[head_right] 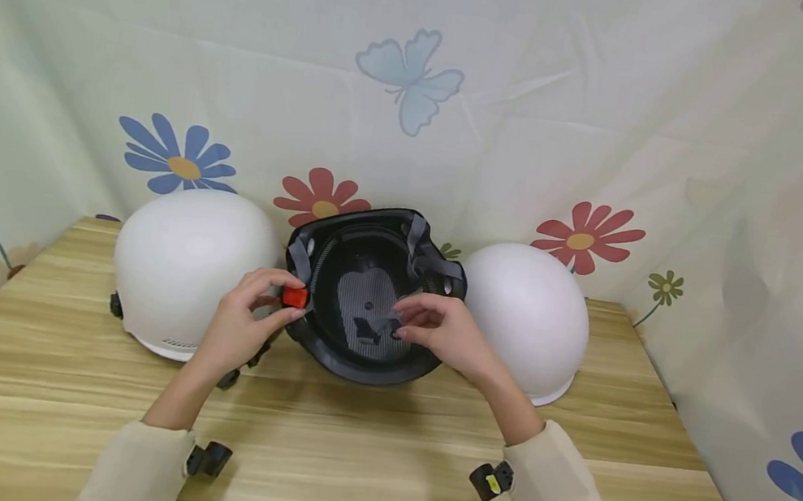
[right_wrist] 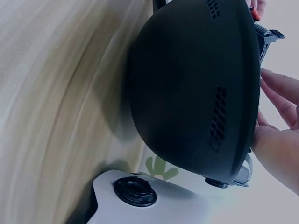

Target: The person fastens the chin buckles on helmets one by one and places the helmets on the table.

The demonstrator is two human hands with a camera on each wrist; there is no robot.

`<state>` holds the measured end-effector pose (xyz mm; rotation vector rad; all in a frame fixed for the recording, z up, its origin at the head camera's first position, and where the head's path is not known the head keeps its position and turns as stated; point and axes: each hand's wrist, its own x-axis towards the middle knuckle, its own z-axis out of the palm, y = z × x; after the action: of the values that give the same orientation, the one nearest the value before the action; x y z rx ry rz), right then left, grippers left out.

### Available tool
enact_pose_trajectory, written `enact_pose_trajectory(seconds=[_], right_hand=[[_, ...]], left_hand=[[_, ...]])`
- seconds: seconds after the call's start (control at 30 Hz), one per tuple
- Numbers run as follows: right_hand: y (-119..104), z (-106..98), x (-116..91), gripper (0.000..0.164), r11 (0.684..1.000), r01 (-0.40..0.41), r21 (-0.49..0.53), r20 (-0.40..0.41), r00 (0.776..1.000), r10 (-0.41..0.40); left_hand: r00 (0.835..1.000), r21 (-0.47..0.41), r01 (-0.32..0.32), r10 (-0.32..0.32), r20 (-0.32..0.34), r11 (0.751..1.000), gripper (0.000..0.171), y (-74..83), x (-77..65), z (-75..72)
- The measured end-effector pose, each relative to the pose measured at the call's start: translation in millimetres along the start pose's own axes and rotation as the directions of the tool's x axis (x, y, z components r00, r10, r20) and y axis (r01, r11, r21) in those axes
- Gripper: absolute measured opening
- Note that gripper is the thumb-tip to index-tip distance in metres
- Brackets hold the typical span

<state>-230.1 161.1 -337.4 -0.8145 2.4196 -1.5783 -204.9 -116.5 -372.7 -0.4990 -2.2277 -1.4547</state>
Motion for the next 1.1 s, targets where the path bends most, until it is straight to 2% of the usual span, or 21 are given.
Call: enact_pose_trajectory(seconds=[0.53, 0.7, 1.0, 1.1], right_hand=[[-18, -10, -1, 0.014, 0.982, 0.024, -0.185, -0.080, 0.996, -0.039], [-21, -11, -2, 0.014, 0.982, 0.019, -0.189, -0.086, 0.996, -0.036], [-20, -12, -2, 0.007, 0.979, 0.064, -0.193, -0.064, 0.995, -0.078], [-19, -13, -2, 0.006, 0.980, 0.053, -0.192, -0.047, 0.997, -0.063]], left_hand=[[0.998, 0.036, -0.067, 0.067, -0.009, 0.997, 0.027, 6.0, 0.5, 0.8], [0.993, 0.068, -0.119, 0.120, -0.006, 0.991, 0.027, 7.7, 0.0, 2.4], [0.988, 0.062, -0.154, 0.155, -0.012, 0.986, 0.026, 15.2, -1.3, 2.7], [0.985, 0.058, -0.170, 0.171, -0.014, 0.984, 0.027, 15.7, -1.2, 3.0]])
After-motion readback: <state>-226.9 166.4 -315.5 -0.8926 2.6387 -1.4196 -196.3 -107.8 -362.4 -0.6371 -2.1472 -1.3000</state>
